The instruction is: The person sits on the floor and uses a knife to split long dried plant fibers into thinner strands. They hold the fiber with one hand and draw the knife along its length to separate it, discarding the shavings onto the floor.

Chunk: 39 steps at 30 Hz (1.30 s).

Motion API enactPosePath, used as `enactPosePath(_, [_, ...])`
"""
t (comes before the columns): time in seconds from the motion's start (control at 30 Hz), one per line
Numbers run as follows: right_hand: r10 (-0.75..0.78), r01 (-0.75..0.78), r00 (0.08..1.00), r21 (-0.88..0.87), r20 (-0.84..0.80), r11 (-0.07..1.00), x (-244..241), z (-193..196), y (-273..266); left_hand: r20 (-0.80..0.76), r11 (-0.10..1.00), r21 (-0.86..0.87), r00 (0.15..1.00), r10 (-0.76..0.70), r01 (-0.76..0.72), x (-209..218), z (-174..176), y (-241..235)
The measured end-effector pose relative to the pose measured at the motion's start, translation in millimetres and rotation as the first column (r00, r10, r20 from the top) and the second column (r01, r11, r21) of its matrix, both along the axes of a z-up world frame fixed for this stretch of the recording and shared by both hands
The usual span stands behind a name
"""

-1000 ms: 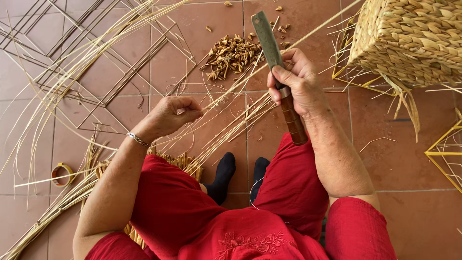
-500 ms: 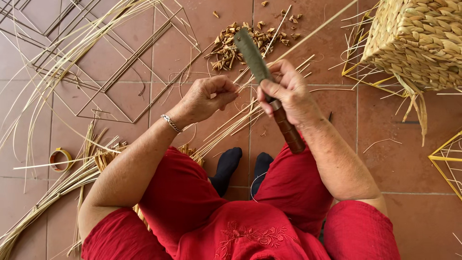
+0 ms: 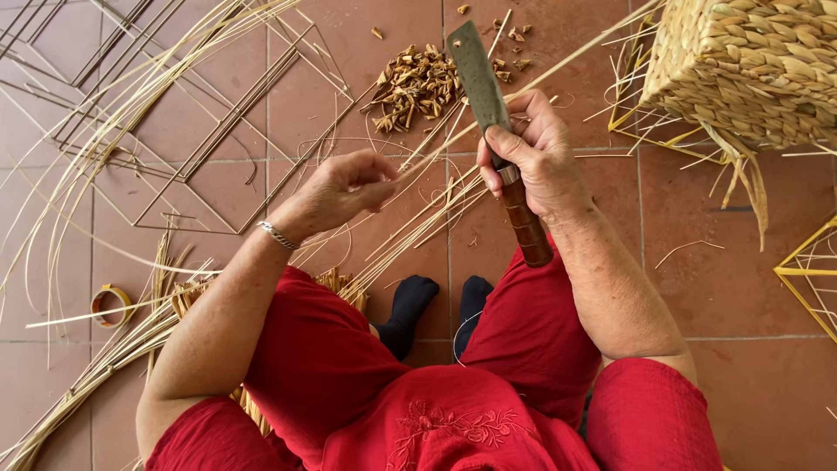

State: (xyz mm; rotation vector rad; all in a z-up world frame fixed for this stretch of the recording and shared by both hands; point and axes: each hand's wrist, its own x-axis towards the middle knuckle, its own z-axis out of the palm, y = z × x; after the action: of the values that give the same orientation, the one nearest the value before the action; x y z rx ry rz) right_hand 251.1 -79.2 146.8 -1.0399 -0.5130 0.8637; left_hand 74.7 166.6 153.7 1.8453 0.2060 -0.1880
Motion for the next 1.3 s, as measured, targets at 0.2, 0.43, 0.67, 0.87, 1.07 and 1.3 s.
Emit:
enactPosePath(0.2, [0.154, -0.154, 0.988, -0.121, -0.014, 0.981, -41, 2, 20, 0.168, 0.995, 0.018, 0.982, 0.090, -0.095, 13, -6, -28])
enactPosePath(0.43, [0.131, -0.138, 0.989, -0.109, -0.064, 0.984, -37, 11, 16, 0.257, 0.993, 0.093, 0.965, 0.051, -0.077, 12, -10, -23])
enactPosePath(0.67, [0.072, -0.074, 0.997, -0.058, -0.026, 0.996, -26, 11, 7, 0.100, 0.998, -0.062, 0.995, 0.030, -0.024, 9, -10, -21])
enactPosePath(0.87, [0.010, -0.010, 1.000, -0.005, 0.007, 1.000, -10, 6, 0, 0.012, 0.993, -0.116, 1.000, -0.003, 0.004, 5, -2, -19])
enactPosePath(1.07, [-0.050, 0.050, 0.998, -0.004, 0.043, 0.999, 3, 1, -13, 0.013, 0.996, -0.090, 1.000, -0.017, 0.019, -3, 4, -14])
enactPosePath(1.3, [-0.089, 0.089, 0.996, 0.031, 0.025, 0.996, 18, -3, -24, -0.028, 0.998, -0.050, 0.999, -0.043, 0.042, -10, 9, -7])
